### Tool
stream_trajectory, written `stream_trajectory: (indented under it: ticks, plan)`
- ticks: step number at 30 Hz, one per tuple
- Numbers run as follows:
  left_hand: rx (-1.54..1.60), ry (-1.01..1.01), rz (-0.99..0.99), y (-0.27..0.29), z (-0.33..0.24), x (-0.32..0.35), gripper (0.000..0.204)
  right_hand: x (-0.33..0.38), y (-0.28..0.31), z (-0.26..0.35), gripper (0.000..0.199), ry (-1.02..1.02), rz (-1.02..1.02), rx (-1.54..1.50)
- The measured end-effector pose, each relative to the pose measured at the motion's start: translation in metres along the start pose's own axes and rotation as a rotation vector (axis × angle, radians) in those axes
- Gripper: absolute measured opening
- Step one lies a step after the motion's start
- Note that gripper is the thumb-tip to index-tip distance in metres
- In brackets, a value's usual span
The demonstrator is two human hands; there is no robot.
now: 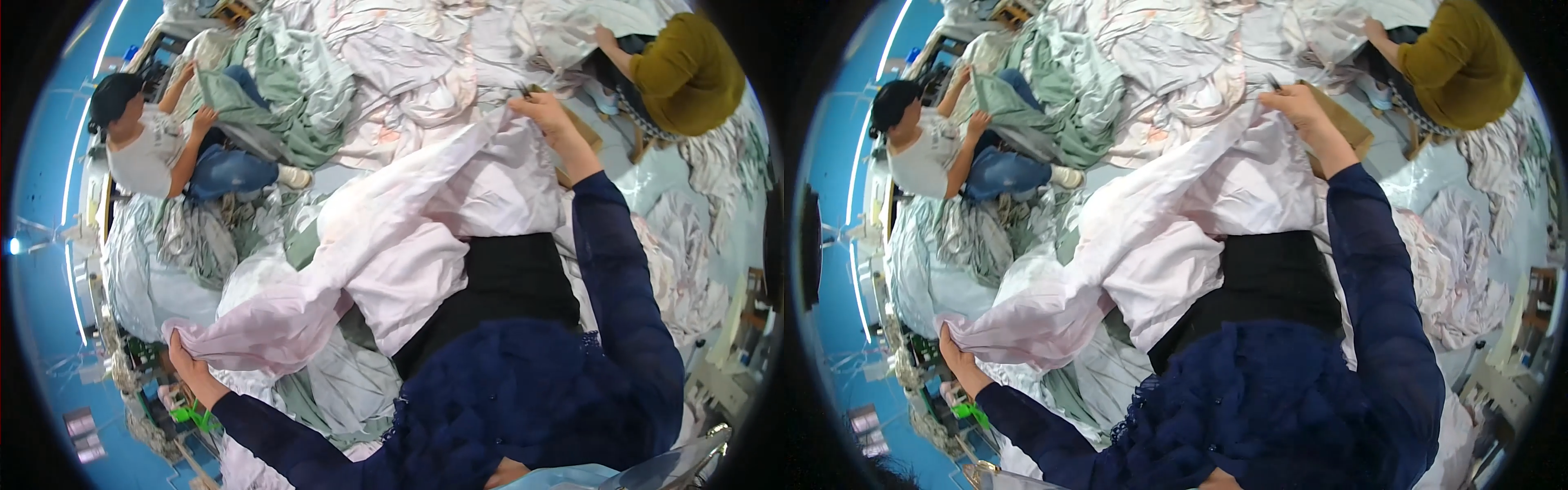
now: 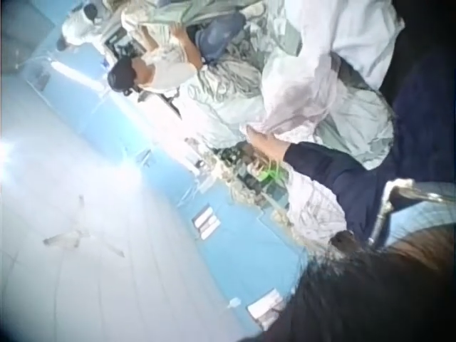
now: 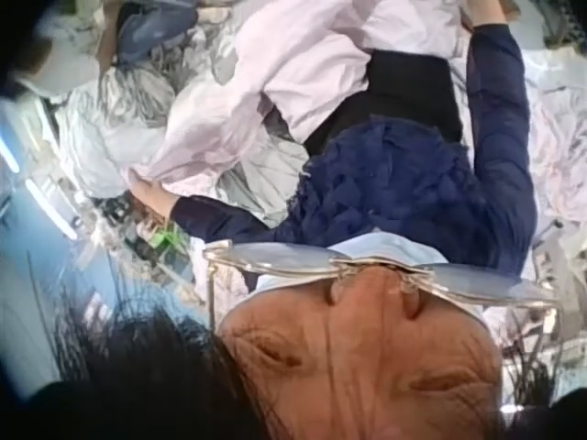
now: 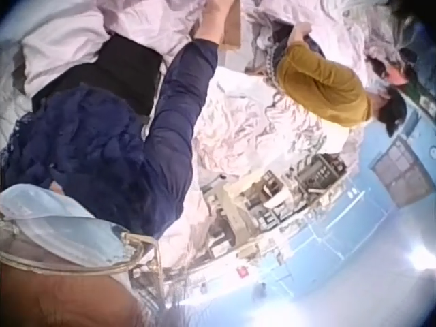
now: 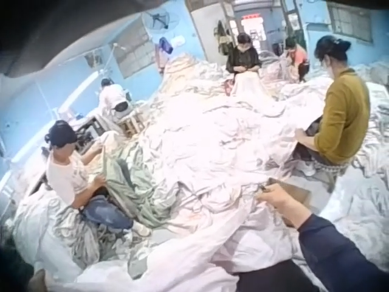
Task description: Trimming loose threads from fabric pieces using thread snips.
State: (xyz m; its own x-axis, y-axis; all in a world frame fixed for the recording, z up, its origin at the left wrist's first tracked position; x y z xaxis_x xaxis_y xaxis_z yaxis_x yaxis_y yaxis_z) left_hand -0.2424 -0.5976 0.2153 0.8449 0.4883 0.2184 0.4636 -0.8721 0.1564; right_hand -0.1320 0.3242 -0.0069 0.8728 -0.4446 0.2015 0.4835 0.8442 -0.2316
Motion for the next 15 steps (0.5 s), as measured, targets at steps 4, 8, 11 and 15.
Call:
stream_trajectory:
  ticks: [4, 8, 11, 15]
  plan:
    - [-0.232, -0.433, 0.572, -0.237, -0.024, 0.157, 0.020, 0.020, -0.048, 0.013, 0.023, -0.066, 0.081, 0.026]
    - [-0.495, -0.431, 0.981, -0.427, 0.041, 0.265, 0.015, 0.044, -0.086, 0.033, 0.021, -0.089, 0.187, 0.014]
    - [-0.220, -0.109, 1.118, -0.491, 0.087, 0.317, 0.015, 0.033, -0.083, 0.021, 0.020, -0.125, 0.205, -0.067]
    - [-0.088, -0.069, 1.140, -0.508, 0.134, 0.340, 0.011, 0.055, -0.081, 0.058, 0.033, 0.180, 0.120, 0.245]
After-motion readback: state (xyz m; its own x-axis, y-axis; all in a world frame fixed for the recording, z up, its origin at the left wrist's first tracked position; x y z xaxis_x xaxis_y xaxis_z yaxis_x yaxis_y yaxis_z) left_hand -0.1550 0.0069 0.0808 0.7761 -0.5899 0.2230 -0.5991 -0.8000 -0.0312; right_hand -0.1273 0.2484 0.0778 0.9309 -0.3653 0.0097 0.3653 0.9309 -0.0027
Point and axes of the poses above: each hand's wrist, its own x-axis away from the middle knuckle, its own y-axis out of the back of the hand, z = x × y, the point moved 10 cm from there along -x, towards the middle knuckle, and after that the axes turned 11 degrees about -x, right-handed, at the moved point
